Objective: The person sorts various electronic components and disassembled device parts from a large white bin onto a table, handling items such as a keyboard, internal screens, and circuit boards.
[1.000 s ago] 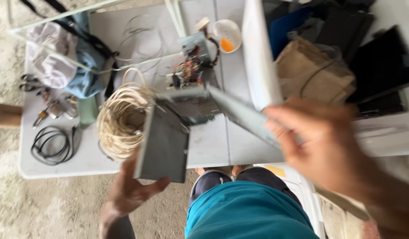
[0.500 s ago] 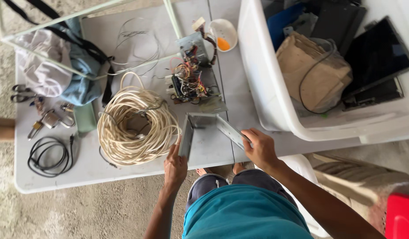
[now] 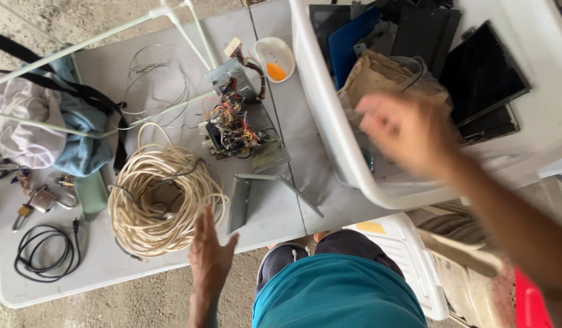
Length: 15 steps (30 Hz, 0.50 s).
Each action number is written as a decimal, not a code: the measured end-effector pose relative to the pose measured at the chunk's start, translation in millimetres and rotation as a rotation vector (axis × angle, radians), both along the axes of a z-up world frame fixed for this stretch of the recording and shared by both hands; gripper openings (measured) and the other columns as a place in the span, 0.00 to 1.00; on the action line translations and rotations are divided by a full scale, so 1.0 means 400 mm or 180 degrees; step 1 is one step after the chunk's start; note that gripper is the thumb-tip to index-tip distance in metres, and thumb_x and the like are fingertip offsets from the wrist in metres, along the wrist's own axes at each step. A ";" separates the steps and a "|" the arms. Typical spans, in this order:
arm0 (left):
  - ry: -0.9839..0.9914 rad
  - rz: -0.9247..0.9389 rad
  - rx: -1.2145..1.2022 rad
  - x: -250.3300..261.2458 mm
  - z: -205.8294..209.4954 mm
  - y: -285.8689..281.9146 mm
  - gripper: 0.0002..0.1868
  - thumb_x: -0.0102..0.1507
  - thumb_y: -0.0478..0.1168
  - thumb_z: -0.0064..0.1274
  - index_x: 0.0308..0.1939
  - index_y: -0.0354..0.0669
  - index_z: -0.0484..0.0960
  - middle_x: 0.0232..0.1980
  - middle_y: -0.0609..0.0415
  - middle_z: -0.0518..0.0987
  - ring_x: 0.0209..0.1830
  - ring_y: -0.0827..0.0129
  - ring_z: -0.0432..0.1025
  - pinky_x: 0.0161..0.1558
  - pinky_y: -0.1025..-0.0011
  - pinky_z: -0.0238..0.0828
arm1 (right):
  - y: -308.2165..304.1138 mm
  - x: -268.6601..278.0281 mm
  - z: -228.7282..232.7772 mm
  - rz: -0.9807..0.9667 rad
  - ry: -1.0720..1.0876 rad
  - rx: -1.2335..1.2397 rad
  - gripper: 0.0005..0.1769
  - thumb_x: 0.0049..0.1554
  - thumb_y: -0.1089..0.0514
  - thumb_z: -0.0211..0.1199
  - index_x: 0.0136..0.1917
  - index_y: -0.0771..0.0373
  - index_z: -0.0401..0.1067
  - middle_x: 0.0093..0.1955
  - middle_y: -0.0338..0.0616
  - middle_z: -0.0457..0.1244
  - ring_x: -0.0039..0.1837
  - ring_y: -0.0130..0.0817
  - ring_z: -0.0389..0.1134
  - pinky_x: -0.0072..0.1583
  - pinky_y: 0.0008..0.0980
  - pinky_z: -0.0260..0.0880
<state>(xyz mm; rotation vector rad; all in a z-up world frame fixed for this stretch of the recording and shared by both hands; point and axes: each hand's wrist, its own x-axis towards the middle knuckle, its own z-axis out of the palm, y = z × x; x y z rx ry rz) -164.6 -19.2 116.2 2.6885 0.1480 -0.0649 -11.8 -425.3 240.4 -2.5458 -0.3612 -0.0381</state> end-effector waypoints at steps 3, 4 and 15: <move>-0.0248 0.0088 -0.0371 0.065 0.109 -0.082 0.42 0.56 0.40 0.65 0.71 0.32 0.64 0.67 0.37 0.73 0.61 0.49 0.73 0.57 0.58 0.74 | -0.175 0.236 -0.104 0.0066 0.0139 -0.1176 0.25 0.53 0.56 0.74 0.63 0.63 0.75 0.57 0.55 0.70 0.57 0.49 0.72 0.57 0.45 0.73; -0.0289 0.0117 -0.0603 0.095 0.138 -0.123 0.39 0.57 0.40 0.65 0.70 0.34 0.67 0.66 0.40 0.75 0.60 0.53 0.75 0.58 0.60 0.75 | -0.222 0.297 -0.165 0.0084 0.0193 -0.1252 0.30 0.52 0.56 0.74 0.66 0.64 0.73 0.62 0.55 0.68 0.61 0.50 0.70 0.61 0.46 0.72; -0.1110 -0.0859 -0.1750 0.327 0.362 -0.470 0.23 0.61 0.34 0.62 0.61 0.44 0.79 0.64 0.46 0.79 0.60 0.52 0.78 0.60 0.61 0.77 | -0.314 0.463 -0.443 0.0082 0.1242 -0.1410 0.49 0.35 0.44 0.83 0.66 0.64 0.69 0.59 0.54 0.67 0.63 0.51 0.69 0.63 0.47 0.68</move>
